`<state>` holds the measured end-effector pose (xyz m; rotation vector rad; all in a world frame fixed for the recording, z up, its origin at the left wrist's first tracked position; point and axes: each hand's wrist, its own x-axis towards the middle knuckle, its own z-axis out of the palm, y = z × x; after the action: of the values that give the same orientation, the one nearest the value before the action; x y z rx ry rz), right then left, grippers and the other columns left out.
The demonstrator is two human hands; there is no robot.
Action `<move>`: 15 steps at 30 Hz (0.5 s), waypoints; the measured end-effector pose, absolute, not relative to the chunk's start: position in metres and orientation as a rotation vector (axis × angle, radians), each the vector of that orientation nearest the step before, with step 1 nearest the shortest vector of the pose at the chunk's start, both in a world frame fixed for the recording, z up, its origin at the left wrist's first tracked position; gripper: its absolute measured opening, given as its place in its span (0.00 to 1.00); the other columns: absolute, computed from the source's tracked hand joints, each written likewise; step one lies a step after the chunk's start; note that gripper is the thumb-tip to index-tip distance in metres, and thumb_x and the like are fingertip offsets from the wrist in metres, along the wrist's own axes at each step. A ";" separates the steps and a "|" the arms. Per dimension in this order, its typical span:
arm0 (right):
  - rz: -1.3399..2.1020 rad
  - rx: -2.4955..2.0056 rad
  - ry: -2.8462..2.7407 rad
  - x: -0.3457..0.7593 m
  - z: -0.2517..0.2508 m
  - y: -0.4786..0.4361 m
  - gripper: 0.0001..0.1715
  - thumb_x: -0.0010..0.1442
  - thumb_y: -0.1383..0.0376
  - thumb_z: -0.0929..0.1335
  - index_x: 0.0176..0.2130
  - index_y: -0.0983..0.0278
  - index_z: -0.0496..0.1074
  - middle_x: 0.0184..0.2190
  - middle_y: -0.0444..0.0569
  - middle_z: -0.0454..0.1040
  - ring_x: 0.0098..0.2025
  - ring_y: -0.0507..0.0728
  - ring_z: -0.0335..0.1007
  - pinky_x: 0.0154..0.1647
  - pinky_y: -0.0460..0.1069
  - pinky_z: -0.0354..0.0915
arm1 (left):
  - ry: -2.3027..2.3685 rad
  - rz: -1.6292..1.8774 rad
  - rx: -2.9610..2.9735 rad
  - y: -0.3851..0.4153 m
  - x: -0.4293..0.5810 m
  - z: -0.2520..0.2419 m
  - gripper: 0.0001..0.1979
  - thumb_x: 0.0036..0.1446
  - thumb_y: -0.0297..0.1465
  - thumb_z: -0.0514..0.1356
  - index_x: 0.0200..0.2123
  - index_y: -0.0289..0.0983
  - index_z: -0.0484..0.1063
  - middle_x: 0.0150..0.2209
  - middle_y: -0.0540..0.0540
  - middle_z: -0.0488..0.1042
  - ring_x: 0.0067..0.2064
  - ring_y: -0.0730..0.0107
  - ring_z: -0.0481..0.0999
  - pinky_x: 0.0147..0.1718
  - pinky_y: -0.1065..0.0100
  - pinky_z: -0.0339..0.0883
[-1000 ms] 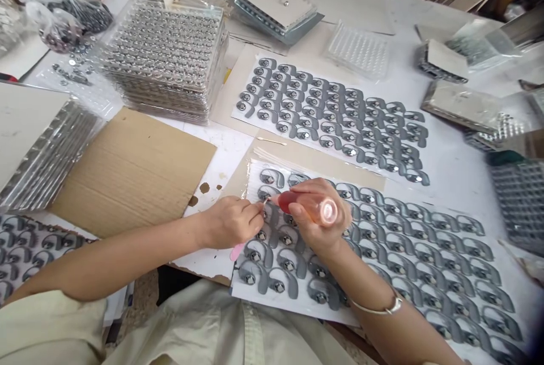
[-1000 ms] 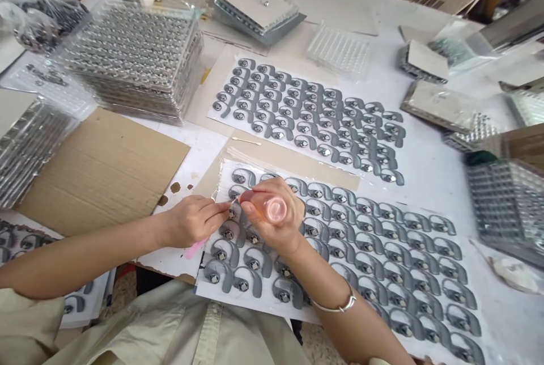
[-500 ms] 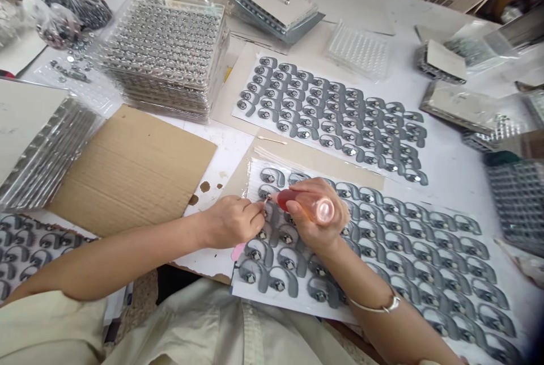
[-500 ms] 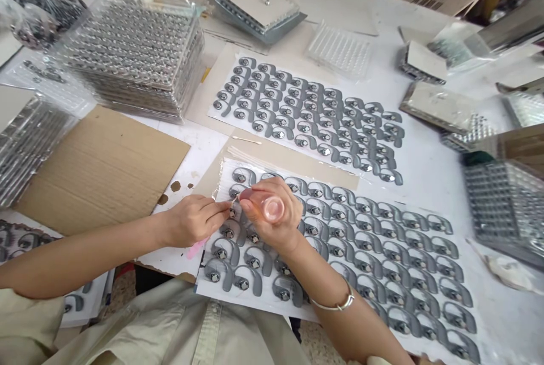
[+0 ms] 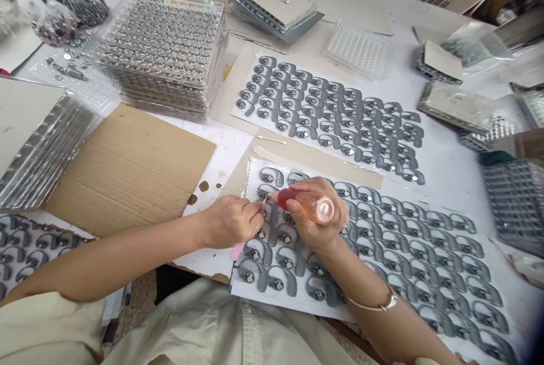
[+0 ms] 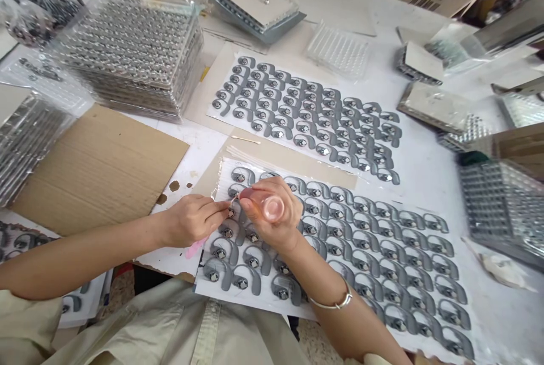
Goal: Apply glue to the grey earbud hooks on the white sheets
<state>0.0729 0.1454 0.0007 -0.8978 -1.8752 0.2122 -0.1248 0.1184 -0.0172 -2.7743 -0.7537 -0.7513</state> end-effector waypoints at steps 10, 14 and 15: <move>0.189 -0.909 -1.860 0.075 -0.001 0.145 0.09 0.57 0.62 0.71 0.38 0.61 0.69 0.28 0.46 0.73 0.27 0.56 0.70 0.24 0.51 0.66 | -0.747 -0.817 -2.769 0.119 -0.125 -0.017 0.08 0.60 0.21 0.52 0.32 0.30 0.71 0.32 0.40 0.77 0.26 0.68 0.75 0.19 0.68 0.67; 0.185 -0.935 -1.860 0.075 -0.001 0.145 0.08 0.58 0.60 0.70 0.37 0.61 0.69 0.27 0.46 0.73 0.27 0.56 0.70 0.24 0.52 0.66 | -0.748 -0.793 -2.785 0.119 -0.125 -0.018 0.08 0.60 0.22 0.52 0.34 0.30 0.71 0.33 0.39 0.77 0.26 0.68 0.75 0.20 0.68 0.68; 0.182 -0.944 -1.863 0.075 0.000 0.145 0.08 0.58 0.60 0.70 0.37 0.61 0.69 0.27 0.46 0.73 0.27 0.56 0.70 0.24 0.52 0.67 | -0.750 -0.792 -2.787 0.119 -0.125 -0.018 0.08 0.60 0.22 0.52 0.34 0.30 0.71 0.33 0.39 0.77 0.26 0.68 0.75 0.20 0.68 0.68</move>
<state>0.0747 0.1446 -0.0004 -0.9437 -1.8635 0.1823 -0.1254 0.1186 -0.0180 -2.7867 -0.7500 -0.7920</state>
